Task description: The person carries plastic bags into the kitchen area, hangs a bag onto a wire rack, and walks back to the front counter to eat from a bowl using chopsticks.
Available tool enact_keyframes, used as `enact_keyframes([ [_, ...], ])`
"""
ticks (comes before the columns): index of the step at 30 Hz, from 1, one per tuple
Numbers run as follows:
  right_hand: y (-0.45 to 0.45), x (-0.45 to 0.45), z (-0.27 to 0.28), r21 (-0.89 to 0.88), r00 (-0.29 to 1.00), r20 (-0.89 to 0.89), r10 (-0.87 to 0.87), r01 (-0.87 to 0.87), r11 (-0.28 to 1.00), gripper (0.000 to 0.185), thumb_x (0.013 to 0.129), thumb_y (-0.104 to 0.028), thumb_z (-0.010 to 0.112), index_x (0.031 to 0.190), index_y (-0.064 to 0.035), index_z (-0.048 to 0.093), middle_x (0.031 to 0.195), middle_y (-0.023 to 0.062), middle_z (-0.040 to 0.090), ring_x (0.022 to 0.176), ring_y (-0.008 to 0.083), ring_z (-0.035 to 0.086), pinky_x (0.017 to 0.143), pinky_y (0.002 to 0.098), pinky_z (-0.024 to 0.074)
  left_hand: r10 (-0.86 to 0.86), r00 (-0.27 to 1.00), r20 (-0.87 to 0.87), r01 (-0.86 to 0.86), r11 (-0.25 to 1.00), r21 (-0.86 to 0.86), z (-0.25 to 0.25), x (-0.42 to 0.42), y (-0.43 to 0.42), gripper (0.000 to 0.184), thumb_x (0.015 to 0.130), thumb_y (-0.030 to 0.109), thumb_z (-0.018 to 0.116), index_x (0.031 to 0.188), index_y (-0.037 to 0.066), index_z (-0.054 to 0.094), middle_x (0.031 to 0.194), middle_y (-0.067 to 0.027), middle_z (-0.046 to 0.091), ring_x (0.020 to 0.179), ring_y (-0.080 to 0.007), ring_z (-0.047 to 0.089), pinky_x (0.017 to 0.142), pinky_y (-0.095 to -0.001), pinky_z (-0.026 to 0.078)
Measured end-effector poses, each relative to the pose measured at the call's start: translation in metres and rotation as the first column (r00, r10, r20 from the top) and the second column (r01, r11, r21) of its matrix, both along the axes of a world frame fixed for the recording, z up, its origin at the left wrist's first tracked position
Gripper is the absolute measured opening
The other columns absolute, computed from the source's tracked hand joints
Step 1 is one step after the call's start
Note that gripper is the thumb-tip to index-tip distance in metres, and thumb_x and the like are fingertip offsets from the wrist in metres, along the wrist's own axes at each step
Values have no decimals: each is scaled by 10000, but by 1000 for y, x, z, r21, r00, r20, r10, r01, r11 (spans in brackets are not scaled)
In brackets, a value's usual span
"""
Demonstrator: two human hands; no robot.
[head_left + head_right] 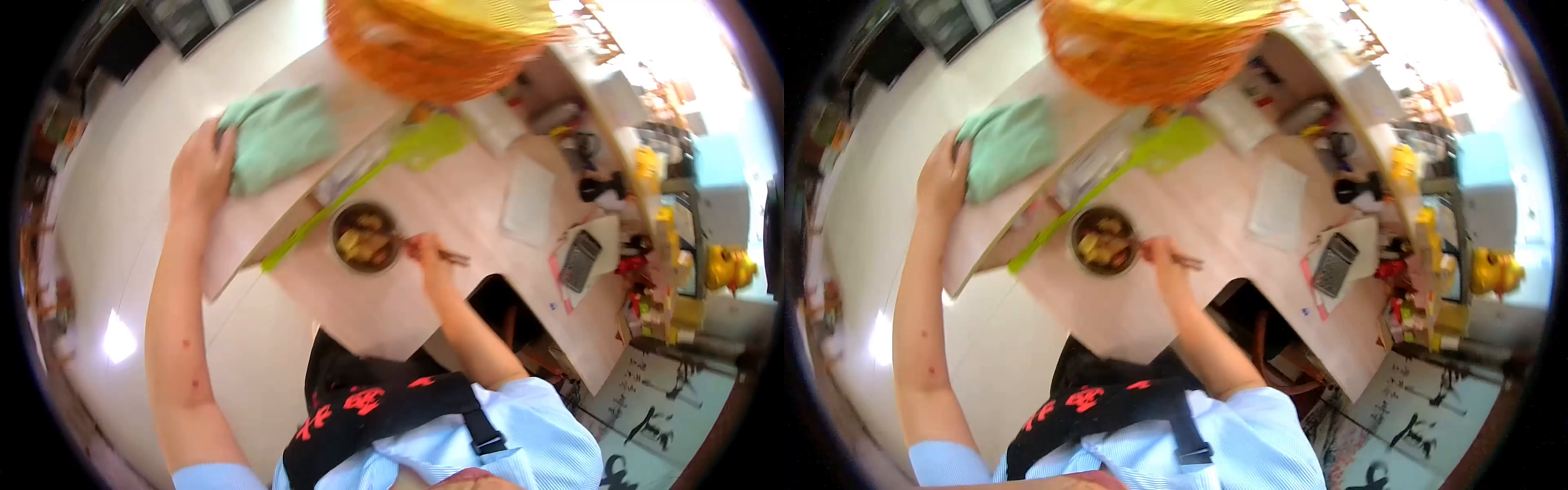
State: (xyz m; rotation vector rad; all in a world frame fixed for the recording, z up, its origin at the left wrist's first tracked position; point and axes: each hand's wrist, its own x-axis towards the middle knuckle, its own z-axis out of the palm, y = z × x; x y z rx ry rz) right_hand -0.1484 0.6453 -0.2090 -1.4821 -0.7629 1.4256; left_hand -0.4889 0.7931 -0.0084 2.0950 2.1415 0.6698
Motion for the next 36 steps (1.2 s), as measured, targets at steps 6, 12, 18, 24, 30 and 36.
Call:
enact_keyframes([
  [6,5,-21,-3,-94,907,-398,-140,112,989,485,922,-438,470,1273,-103,476,1213,63,500,1085,166,463,932,340,356,-62,997,52,59,996,61,8,5,-3,366,907,277,441,1132,5,537,1060,-201,592,968,-360,560,828,-413,442],
  [12,3,-24,10,-217,728,-639,-247,137,966,519,871,-418,578,1315,-182,449,1219,25,492,1102,152,446,941,335,357,-54,997,52,52,997,51,7,5,-2,370,912,274,436,1133,-4,539,1054,-204,596,959,-364,565,827,-413,443],
  [18,-7,-28,18,-172,728,-665,-168,69,983,611,855,-408,605,1371,-197,354,1193,30,494,1088,175,456,932,343,382,-43,997,68,41,999,28,10,7,-5,368,910,277,437,1128,0,544,1044,-203,599,947,-365,566,812,-418,445],
  [24,-3,-26,4,-255,675,-655,-339,225,940,449,903,-358,543,1305,-177,453,1035,9,579,905,132,526,805,301,424,-24,1000,7,24,999,28,7,1,-4,366,900,293,449,1108,14,561,1036,-212,596,951,-366,564,804,-421,449],
  [30,-9,-1,16,-59,802,-573,-167,163,985,386,923,-265,529,1257,-74,483,1019,55,599,896,129,576,785,287,483,-6,1000,21,5,999,49,5,4,-5,388,888,342,446,1098,39,567,1014,-197,609,924,-368,573,797,-430,455],
  [36,-15,-4,31,16,904,-410,-124,143,990,259,927,-149,511,1137,3,514,1020,94,587,938,177,584,874,305,488,-25,999,20,24,998,60,1,0,0,388,883,348,450,1097,46,566,1003,-182,619,917,-352,585,788,-423,461],
])
